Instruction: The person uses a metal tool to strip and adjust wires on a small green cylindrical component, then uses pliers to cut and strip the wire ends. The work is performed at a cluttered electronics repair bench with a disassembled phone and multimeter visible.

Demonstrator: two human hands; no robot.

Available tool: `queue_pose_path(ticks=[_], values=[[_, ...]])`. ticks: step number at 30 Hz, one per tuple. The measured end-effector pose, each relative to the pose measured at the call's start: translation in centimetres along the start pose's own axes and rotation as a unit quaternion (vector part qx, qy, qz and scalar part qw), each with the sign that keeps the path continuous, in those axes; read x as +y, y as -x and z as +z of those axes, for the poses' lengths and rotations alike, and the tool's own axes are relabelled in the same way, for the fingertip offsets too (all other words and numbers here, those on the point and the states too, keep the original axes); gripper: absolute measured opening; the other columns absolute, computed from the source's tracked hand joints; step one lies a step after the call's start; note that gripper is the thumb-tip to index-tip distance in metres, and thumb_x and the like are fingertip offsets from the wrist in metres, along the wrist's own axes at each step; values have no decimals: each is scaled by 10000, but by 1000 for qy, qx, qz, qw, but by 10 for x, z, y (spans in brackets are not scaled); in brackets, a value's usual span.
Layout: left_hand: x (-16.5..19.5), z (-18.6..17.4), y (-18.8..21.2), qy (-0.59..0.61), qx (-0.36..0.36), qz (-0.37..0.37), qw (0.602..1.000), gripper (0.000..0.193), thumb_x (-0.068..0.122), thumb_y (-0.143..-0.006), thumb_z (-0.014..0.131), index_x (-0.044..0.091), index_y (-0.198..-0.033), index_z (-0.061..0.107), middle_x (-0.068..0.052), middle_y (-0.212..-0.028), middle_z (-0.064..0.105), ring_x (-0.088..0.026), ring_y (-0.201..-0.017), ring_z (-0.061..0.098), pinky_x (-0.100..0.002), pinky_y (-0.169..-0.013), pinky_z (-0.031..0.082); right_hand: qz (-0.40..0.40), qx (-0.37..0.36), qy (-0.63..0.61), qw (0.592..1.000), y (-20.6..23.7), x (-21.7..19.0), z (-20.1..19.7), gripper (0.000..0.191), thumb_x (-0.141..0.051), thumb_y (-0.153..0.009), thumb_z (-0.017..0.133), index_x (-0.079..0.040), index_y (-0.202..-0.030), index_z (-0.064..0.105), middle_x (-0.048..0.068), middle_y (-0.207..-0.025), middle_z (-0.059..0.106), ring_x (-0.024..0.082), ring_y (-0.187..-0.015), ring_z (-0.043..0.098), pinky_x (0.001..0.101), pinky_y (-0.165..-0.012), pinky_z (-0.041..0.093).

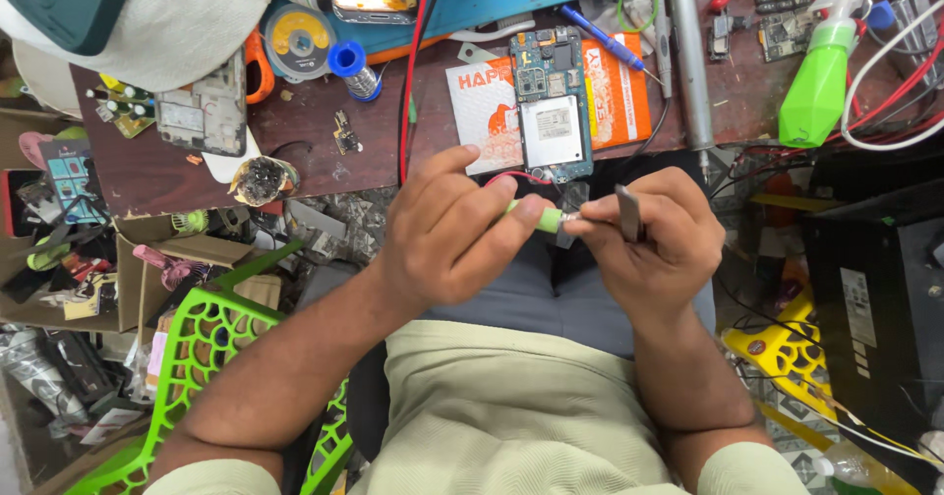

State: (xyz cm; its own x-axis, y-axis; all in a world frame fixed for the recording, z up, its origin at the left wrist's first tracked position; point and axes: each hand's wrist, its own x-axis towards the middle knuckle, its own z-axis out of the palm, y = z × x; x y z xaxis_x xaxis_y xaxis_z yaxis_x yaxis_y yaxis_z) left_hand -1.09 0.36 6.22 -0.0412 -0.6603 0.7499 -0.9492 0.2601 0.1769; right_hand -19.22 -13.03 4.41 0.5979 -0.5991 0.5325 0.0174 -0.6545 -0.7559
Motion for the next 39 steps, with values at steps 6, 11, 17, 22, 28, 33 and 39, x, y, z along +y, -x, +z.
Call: queue_pose_path(ticks=[6, 11, 17, 22, 28, 33, 39], values=[[6, -4, 5, -56, 41, 54, 996, 300, 99, -968, 906, 92, -1145, 663, -41, -1066, 608, -170, -868, 555, -469, -996, 580, -52, -15, -35, 998, 5, 5, -6, 313, -51, -740, 956, -80, -943, 720, 41, -854, 617, 123, -712, 597, 232, -574, 459], [8, -10, 0, -94, 48, 57, 993, 286, 134, -959, 874, 117, -1176, 688, -26, -1074, 629, -150, -842, 539, -442, -920, 568, -44, -15, -63, 997, 8, 10, -4, 267, -69, -786, 926, -76, -953, 717, 50, -871, 623, 118, -715, 594, 226, -581, 441], [11, -3, -7, 169, -20, -132, 977, 284, 200, -1001, 797, 40, -1200, 673, -51, -999, 706, -220, -860, 671, -392, -840, 559, 38, 22, -135, 990, 13, 14, -3, 184, -165, -940, 832, -31, -987, 716, 62, -908, 629, 106, -731, 565, 208, -634, 391], [21, 8, -4, 316, -23, -290, 903, 223, 182, -1016, 727, 40, -1174, 665, -68, -953, 728, -253, -882, 744, -352, -783, 574, 107, 13, -177, 978, 13, 13, -1, 173, -128, -1008, 797, 16, -999, 702, 68, -891, 637, 111, -776, 564, 207, -684, 402], [22, 7, -2, 312, -12, -317, 896, 179, 175, -1032, 711, 56, -1157, 667, -69, -951, 737, -230, -866, 745, -313, -733, 569, 141, -21, -190, 971, 7, 11, 1, 147, -108, -1012, 768, 25, -1013, 704, 54, -873, 623, 101, -759, 538, 205, -681, 387], [26, 10, -3, 339, 2, -387, 857, 165, 153, -1047, 682, 32, -1159, 672, -72, -972, 757, -187, -889, 765, -303, -802, 600, 131, -29, -179, 975, 9, 12, -2, 128, -85, -1000, 772, 28, -1003, 714, 39, -841, 609, 104, -752, 539, 210, -671, 383], [21, 20, 0, 330, -21, -414, 848, 146, 90, -1006, 682, 13, -1130, 688, -83, -975, 774, -158, -893, 761, -292, -814, 599, 177, 16, -222, 959, 6, 19, 2, 109, -97, -1012, 727, 8, -1014, 699, 30, -892, 592, 75, -712, 515, 210, -635, 385]])
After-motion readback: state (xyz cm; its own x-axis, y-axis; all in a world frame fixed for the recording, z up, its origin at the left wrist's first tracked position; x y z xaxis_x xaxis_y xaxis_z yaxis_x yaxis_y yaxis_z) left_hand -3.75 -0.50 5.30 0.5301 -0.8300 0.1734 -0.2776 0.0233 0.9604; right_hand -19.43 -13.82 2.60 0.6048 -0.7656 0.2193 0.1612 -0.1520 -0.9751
